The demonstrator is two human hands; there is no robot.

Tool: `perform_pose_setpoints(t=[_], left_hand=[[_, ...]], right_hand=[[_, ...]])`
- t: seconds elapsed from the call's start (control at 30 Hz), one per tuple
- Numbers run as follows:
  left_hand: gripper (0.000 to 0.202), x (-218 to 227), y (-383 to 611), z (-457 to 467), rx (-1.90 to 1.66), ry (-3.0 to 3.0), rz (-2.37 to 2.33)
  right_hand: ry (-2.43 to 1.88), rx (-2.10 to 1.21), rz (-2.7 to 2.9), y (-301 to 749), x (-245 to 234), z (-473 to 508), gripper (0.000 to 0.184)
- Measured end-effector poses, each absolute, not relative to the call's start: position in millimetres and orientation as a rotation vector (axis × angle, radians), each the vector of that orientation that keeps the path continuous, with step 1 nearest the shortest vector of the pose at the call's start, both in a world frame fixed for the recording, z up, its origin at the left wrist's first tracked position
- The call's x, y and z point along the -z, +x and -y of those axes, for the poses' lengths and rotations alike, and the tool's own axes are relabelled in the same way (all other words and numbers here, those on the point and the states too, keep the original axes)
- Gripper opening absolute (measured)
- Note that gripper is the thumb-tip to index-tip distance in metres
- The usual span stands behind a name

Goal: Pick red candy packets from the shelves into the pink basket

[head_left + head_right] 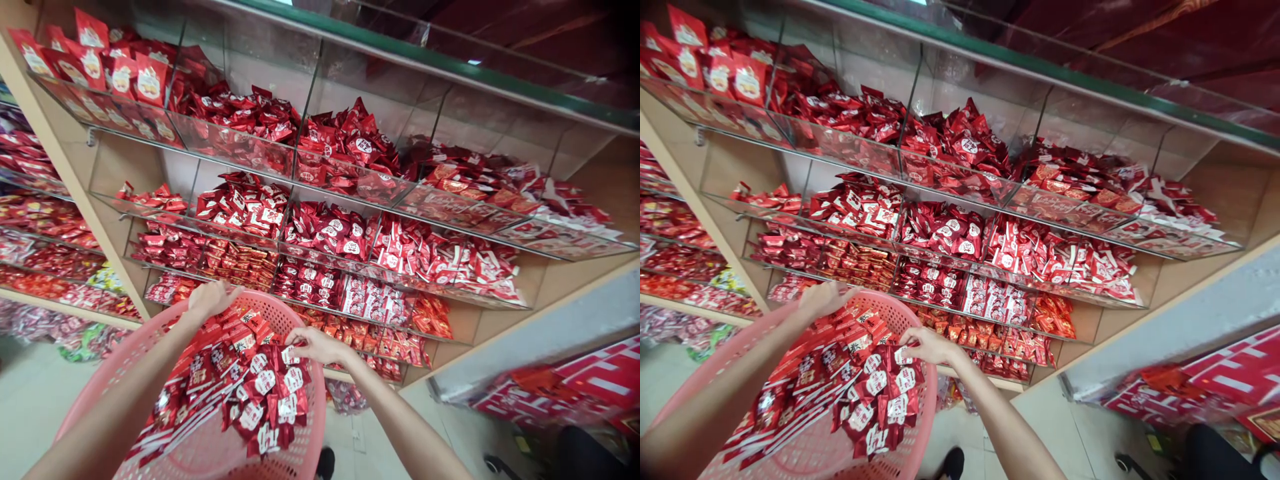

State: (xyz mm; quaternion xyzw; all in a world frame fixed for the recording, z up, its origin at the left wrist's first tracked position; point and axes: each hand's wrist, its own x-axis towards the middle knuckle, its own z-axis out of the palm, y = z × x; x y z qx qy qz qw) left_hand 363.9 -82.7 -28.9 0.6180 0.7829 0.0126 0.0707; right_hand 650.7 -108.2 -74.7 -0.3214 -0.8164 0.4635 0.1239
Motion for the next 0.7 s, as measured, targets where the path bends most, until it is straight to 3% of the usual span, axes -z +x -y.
perform_pose_setpoints(t=[0.4, 0.7], left_hand=[[0.069, 30, 363, 78, -0.028, 1.864, -2.363], [0.065, 31, 357, 79, -0.06, 1.863, -2.364]], right_hand=[[-1.134, -0.714, 2.665, 643, 47, 123, 0.022], [-1.427, -0.57, 2.146, 634, 48, 21, 0.019]])
